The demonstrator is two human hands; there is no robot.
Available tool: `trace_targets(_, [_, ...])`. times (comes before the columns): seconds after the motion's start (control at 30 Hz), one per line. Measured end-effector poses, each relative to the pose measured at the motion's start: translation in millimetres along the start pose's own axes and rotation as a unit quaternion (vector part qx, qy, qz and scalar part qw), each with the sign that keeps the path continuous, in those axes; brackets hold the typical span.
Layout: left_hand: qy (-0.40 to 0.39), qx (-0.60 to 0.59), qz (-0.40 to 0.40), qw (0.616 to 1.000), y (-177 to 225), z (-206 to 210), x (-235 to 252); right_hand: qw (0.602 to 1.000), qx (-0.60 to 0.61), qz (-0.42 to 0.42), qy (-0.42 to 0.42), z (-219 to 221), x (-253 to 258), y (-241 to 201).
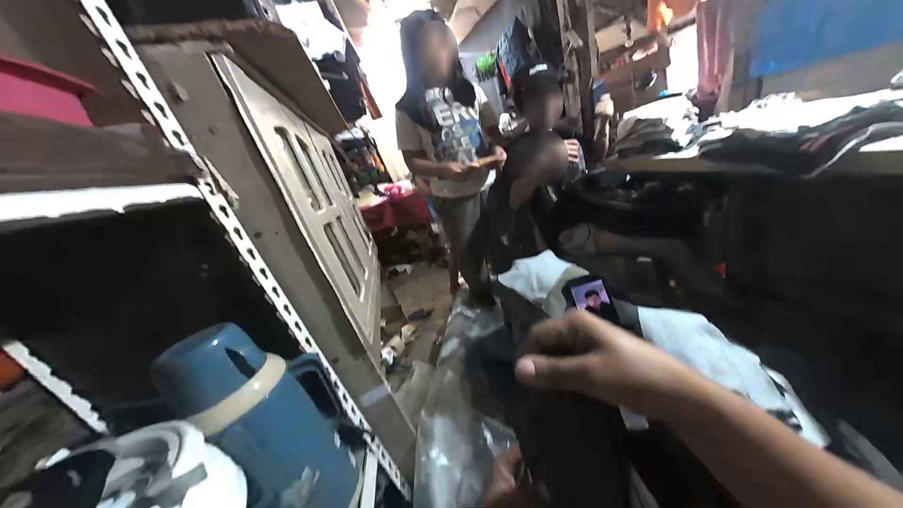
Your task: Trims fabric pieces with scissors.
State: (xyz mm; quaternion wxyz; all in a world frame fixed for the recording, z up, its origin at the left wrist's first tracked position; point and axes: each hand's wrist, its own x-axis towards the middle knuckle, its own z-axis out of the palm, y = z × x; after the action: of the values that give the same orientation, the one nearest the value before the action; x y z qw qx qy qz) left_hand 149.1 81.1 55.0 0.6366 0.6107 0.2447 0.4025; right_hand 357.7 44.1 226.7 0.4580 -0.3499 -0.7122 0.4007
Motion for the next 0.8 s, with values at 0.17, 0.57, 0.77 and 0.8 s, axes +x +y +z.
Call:
trace_targets(0.17, [-0.055, 0.032, 0.051, 0.997, 27, -8, 37, 1.0, 0.011, -0.02, 0.01, -1, 17, -19])
trace_targets(0.57, [-0.059, 0.023, -0.011, 0.998, 3, -73, 9, 0.993, -0.041, -0.047, -0.102, 44, 33, -3])
trace_targets(0.77, [0.018, -0.011, 0.0, 1.0, -4, -56, -28, 0.998, -0.046, -0.014, -0.049, 40, 50, 0])
trace_targets(0.8, [0.031, 0.001, -0.03, 0.999, -2, -50, -32, 0.998, -0.041, -0.016, -0.047, 38, 50, 0])
